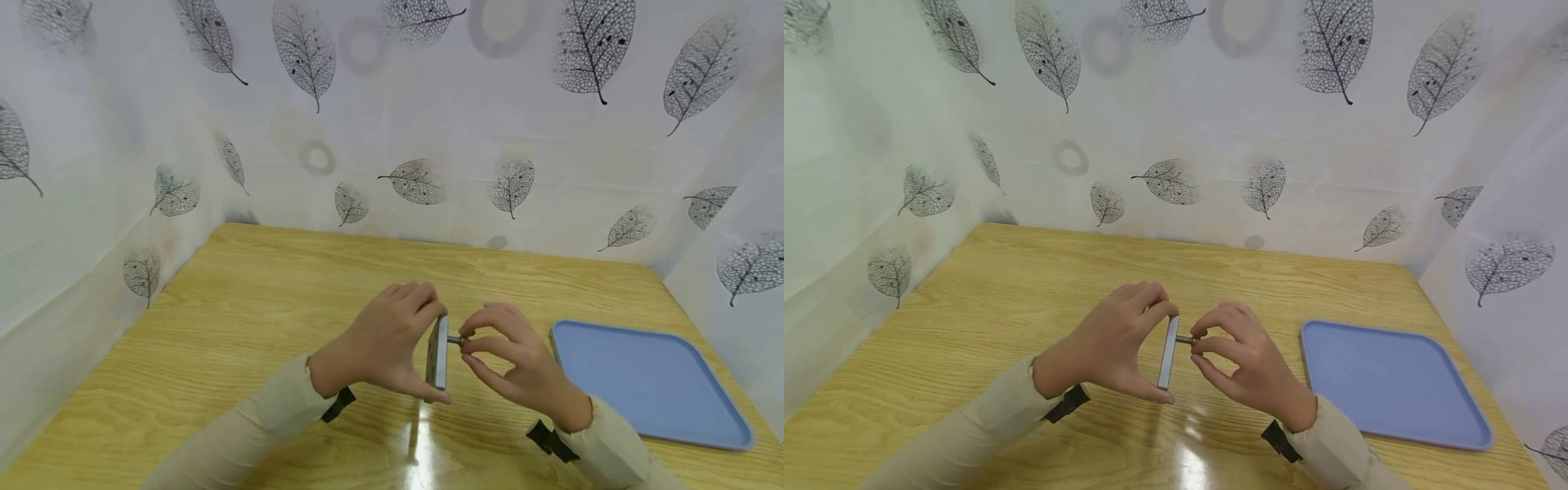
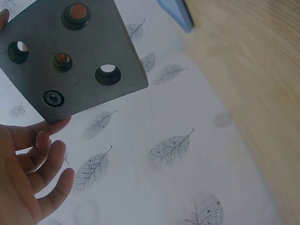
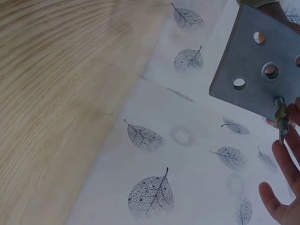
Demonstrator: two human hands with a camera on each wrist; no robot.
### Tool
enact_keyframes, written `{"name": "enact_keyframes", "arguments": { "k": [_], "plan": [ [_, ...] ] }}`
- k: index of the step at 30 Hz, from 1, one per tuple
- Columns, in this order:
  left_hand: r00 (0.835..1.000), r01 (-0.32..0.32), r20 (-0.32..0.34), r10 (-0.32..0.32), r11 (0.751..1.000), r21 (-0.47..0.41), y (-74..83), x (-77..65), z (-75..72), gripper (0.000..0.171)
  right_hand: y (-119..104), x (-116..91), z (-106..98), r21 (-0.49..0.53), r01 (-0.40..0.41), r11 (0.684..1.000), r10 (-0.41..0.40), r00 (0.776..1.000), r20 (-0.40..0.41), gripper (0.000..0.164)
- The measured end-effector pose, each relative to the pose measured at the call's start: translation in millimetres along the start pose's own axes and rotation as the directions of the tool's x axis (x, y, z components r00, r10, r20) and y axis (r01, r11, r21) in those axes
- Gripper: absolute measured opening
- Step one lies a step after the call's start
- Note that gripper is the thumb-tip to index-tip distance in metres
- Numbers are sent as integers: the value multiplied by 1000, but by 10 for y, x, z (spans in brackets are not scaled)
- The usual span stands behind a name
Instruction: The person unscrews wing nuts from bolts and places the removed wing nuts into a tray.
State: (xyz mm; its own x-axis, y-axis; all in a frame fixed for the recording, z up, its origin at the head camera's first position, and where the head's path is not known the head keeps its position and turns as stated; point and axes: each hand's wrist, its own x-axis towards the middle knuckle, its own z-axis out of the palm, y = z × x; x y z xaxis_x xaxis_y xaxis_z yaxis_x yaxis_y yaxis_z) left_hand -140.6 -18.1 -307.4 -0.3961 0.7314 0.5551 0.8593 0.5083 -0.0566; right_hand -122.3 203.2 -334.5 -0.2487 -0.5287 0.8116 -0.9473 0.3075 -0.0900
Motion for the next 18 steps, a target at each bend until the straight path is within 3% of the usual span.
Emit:
{"name": "enact_keyframes", "arguments": {
  "k": [5,18],
  "plan": [
    [1000,2,2,-2,1000,-1,2,2,-5,86,10,10,1,-21,7,1000,-7,1000,-8,21],
    [1000,-1,6,1,1000,1,2,5,-7,86,18,-12,16,-75,-96,993,100,993,62,26]
  ]
}}
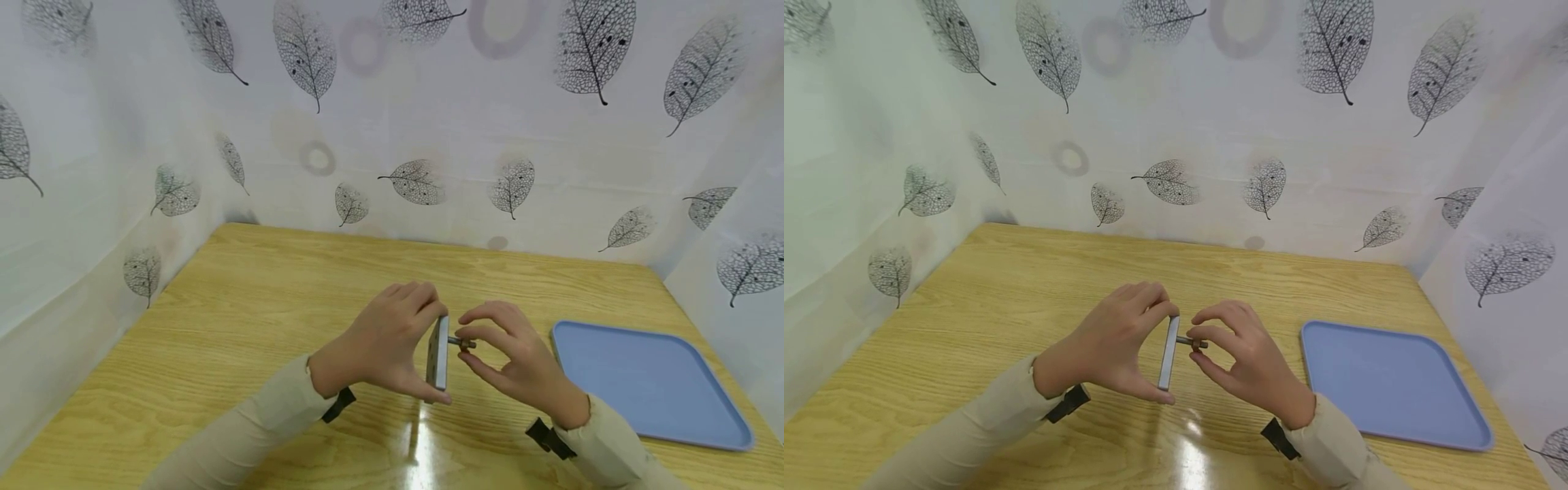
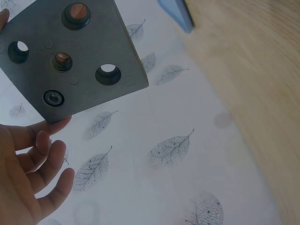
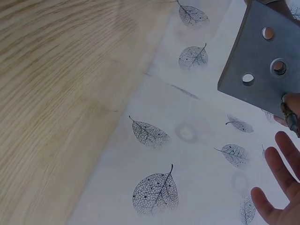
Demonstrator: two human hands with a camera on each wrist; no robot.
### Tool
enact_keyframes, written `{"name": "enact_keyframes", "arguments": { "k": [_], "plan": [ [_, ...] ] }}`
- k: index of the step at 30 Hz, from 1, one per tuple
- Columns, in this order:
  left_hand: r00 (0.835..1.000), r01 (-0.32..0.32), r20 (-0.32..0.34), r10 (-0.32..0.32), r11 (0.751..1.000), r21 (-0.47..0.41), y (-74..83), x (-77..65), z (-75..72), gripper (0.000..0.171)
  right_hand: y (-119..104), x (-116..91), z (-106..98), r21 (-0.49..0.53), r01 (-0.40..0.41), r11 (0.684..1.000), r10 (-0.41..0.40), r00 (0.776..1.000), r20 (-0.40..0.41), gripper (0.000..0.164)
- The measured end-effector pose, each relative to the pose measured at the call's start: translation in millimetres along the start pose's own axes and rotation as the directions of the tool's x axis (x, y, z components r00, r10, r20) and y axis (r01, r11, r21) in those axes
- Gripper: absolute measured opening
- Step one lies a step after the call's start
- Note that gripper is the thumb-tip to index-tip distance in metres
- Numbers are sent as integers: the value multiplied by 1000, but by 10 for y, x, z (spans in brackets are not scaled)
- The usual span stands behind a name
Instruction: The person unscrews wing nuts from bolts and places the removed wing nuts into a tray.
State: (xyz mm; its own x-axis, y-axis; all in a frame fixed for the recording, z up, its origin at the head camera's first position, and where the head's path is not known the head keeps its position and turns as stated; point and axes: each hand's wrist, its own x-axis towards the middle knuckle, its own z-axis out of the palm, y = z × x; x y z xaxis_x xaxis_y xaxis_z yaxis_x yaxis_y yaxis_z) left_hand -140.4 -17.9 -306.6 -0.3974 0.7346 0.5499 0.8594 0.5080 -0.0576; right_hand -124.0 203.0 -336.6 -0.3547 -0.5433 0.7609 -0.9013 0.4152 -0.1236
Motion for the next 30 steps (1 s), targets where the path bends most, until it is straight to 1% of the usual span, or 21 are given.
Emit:
{"name": "enact_keyframes", "arguments": {
  "k": [6,12,19,24,30],
  "plan": [
    [1000,0,-1,0,1000,4,3,0,4,87,8,-11,2,-26,-31,999,31,999,8,28],
    [1000,8,3,-8,1000,-3,2,3,-7,87,21,-1,6,13,26,1000,-26,999,-36,25],
    [1000,7,10,-7,1000,2,0,8,-25,86,4,0,-5,32,107,994,-104,991,-78,22],
    [1000,8,11,-8,1000,-5,-1,5,-25,87,-13,-8,-1,27,129,991,-127,989,-78,20],
    [1000,2,8,-2,1000,10,-4,2,-22,87,-23,-6,12,32,145,989,-142,986,-84,20]
  ]
}}
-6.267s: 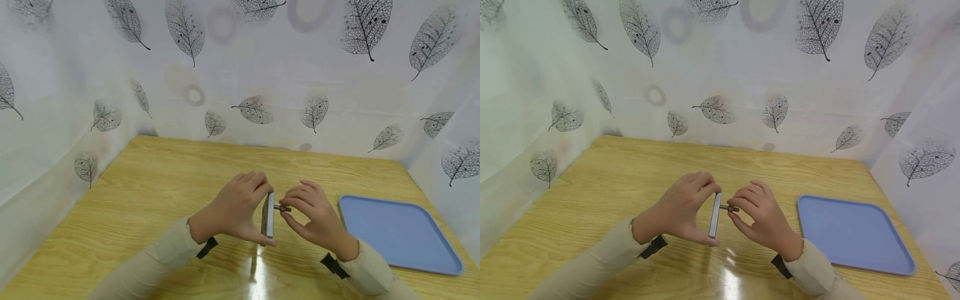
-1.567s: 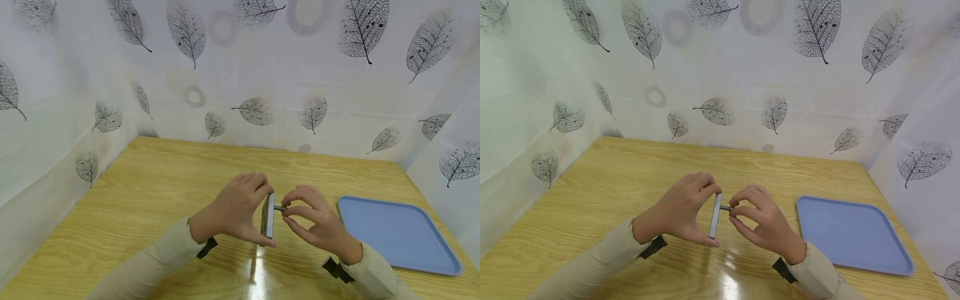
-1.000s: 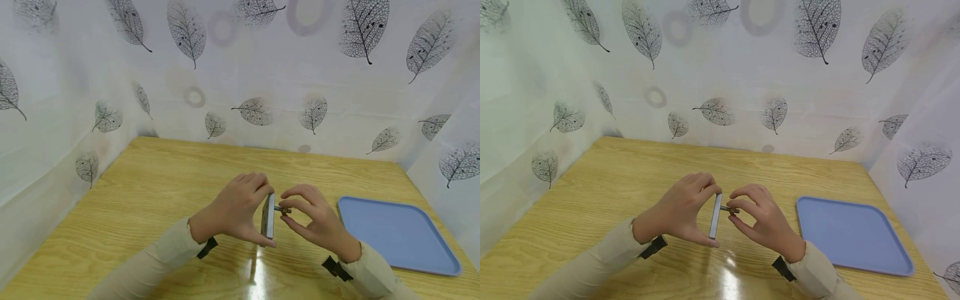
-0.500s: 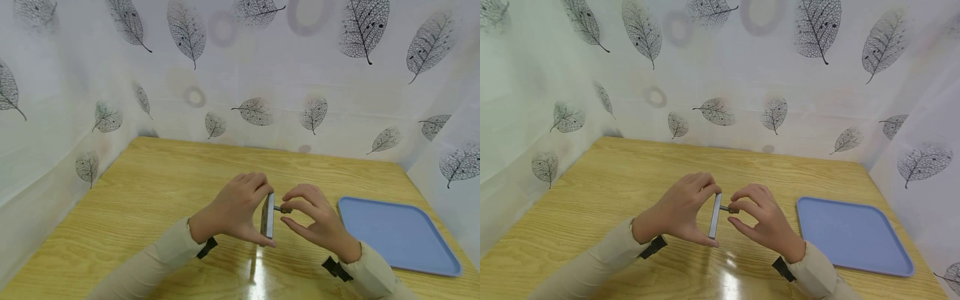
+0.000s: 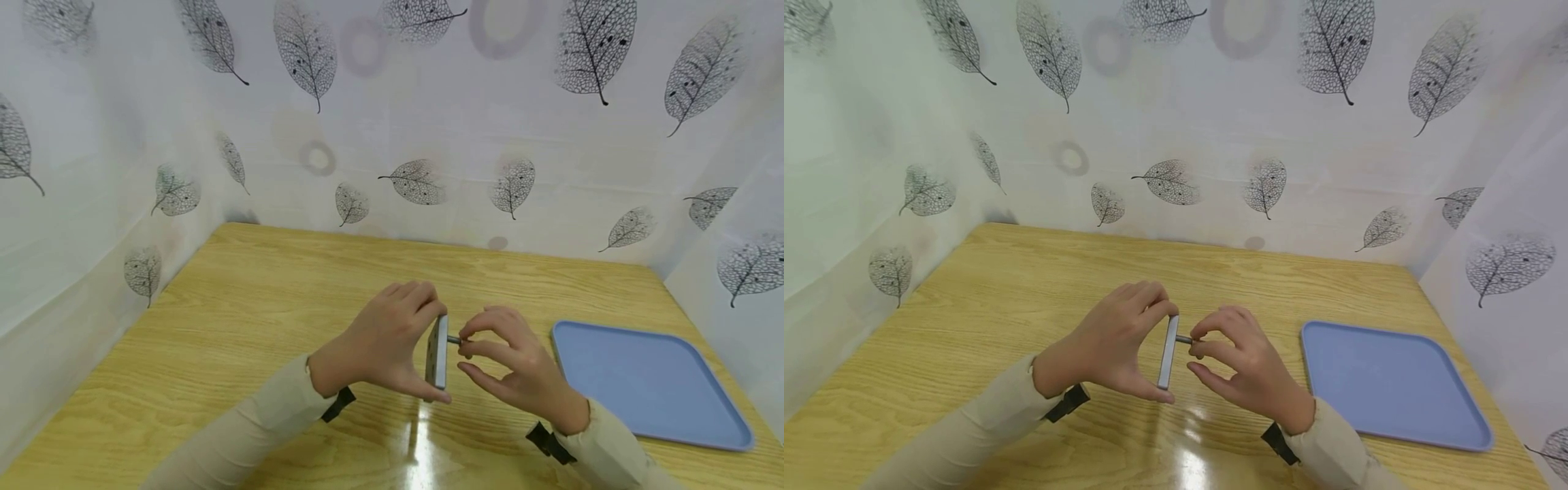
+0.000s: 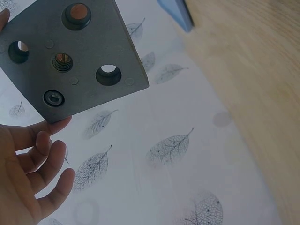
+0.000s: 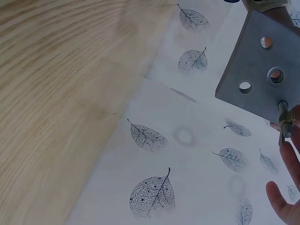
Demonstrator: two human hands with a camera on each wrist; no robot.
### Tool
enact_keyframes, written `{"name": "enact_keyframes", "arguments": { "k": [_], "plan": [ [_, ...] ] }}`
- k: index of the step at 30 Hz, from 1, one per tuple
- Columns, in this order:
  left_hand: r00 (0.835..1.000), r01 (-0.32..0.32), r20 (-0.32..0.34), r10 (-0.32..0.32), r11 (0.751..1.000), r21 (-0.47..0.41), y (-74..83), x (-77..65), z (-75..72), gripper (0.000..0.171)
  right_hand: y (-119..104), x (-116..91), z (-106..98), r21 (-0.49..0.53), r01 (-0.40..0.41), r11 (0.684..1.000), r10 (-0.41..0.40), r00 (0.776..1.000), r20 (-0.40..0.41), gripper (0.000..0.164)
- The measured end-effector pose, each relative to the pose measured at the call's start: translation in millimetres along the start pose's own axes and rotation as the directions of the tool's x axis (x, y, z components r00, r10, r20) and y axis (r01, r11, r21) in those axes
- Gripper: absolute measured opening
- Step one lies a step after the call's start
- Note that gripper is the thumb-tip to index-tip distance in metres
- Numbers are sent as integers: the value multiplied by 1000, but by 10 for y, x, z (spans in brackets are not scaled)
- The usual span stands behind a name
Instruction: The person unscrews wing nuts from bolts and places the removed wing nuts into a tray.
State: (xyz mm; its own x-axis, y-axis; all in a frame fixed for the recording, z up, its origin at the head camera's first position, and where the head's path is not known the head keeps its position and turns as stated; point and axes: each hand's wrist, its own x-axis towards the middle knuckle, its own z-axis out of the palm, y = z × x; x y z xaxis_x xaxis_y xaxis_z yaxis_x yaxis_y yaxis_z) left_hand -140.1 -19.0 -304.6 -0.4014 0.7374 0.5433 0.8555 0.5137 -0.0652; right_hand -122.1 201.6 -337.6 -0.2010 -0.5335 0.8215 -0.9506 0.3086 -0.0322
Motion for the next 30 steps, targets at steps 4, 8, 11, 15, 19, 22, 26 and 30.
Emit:
{"name": "enact_keyframes", "arguments": {
  "k": [4,8,11,15,19,22,26,30],
  "plan": [
    [1000,-2,-5,2,1000,0,-2,-1,8,86,18,35,-10,-5,-8,1000,8,1000,-10,21],
    [1000,-1,-6,1,1000,3,3,-2,11,86,41,62,-21,-14,-30,999,30,1000,1,22],
    [1000,1,-4,-1,1000,-2,9,2,3,86,53,55,-15,-13,-42,999,42,999,18,23],
    [1000,0,1,0,1000,0,10,3,-2,87,75,28,-1,-15,-66,998,67,997,35,25],
    [1000,-3,5,3,1000,10,8,1,-3,87,113,2,13,-24,-81,996,82,996,35,28],
    [1000,-5,3,5,1000,13,9,4,-8,87,138,-9,15,-30,-84,996,86,996,37,28],
    [1000,-4,5,4,1000,13,10,5,-10,87,161,-23,9,-43,-92,995,94,994,47,27],
    [1000,3,3,-3,1000,-4,12,2,-7,87,176,-36,-6,-60,-104,993,107,993,55,28]
  ]
}}
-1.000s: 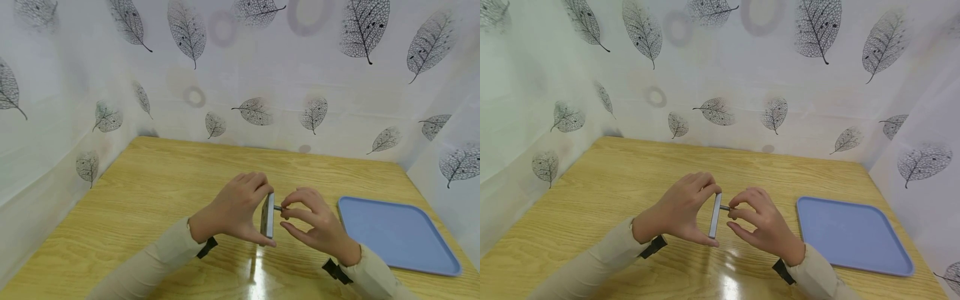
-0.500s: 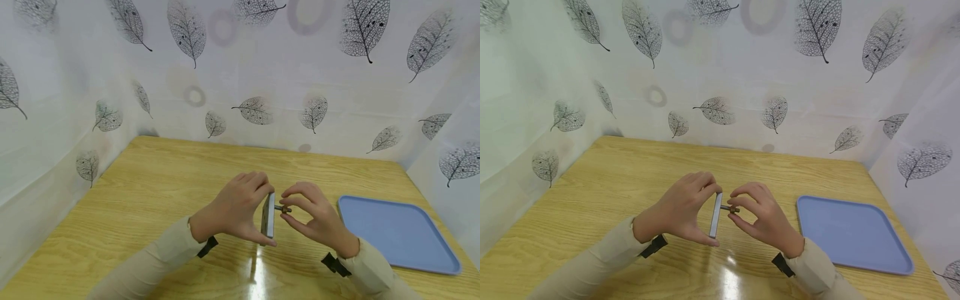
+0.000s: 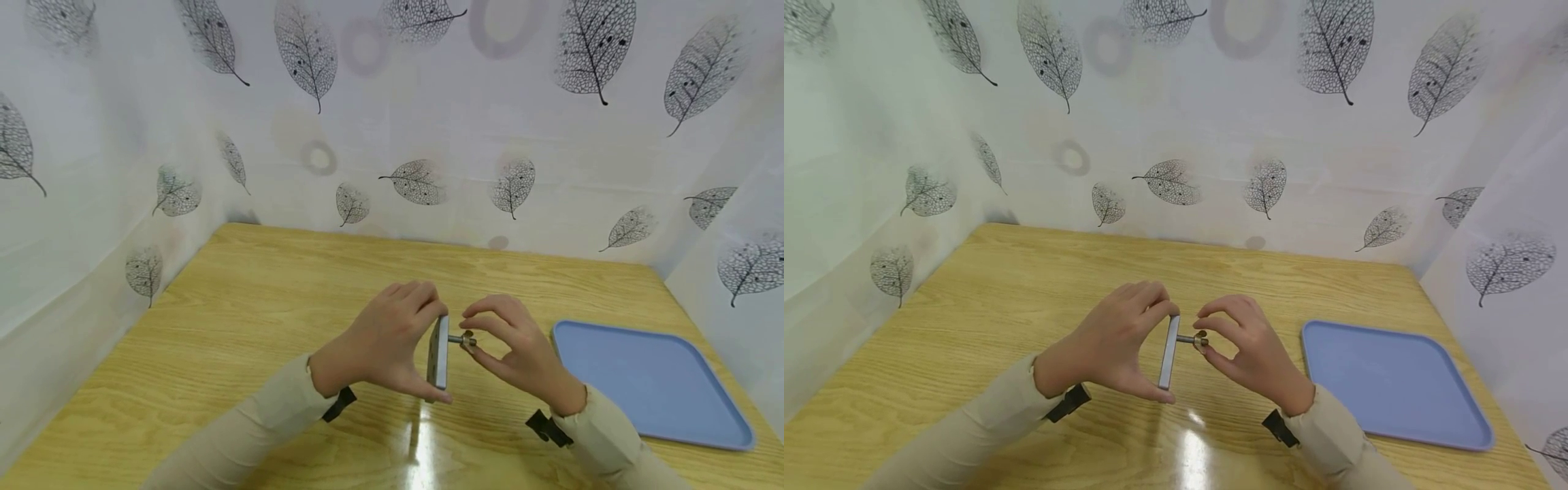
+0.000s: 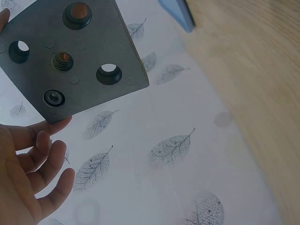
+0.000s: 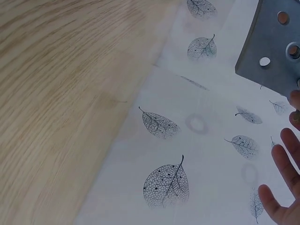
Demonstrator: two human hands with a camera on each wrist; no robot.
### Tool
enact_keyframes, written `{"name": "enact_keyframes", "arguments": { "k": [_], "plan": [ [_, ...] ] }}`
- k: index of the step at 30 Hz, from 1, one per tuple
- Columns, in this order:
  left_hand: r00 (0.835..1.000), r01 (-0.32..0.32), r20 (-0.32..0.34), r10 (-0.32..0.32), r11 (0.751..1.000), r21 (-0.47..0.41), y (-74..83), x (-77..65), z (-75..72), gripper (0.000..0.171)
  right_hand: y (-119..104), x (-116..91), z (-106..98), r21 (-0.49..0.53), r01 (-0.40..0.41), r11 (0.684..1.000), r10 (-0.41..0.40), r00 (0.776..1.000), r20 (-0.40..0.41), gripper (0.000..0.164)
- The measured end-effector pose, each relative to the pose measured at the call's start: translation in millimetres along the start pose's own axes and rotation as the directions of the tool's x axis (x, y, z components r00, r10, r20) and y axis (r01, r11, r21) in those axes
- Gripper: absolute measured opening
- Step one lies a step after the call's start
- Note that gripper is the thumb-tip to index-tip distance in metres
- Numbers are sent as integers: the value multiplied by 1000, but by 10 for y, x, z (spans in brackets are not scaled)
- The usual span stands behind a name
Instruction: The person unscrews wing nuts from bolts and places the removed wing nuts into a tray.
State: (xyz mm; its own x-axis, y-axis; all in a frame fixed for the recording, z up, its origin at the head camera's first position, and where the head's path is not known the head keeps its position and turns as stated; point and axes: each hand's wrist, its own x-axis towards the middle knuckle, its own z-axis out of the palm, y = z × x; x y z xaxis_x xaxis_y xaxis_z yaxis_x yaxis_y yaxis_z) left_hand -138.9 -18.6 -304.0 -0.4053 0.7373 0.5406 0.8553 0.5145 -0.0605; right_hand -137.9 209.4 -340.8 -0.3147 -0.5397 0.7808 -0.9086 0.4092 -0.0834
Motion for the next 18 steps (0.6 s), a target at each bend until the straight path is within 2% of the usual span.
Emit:
{"name": "enact_keyframes", "arguments": {
  "k": [10,18],
  "plan": [
    [1000,4,-3,-4,1000,-15,2,5,1,86,26,-62,-17,-51,-97,994,97,995,1,34],
    [1000,-2,9,2,1000,-1,-7,6,2,87,32,-38,-26,-27,-82,996,81,996,-39,32]
  ]
}}
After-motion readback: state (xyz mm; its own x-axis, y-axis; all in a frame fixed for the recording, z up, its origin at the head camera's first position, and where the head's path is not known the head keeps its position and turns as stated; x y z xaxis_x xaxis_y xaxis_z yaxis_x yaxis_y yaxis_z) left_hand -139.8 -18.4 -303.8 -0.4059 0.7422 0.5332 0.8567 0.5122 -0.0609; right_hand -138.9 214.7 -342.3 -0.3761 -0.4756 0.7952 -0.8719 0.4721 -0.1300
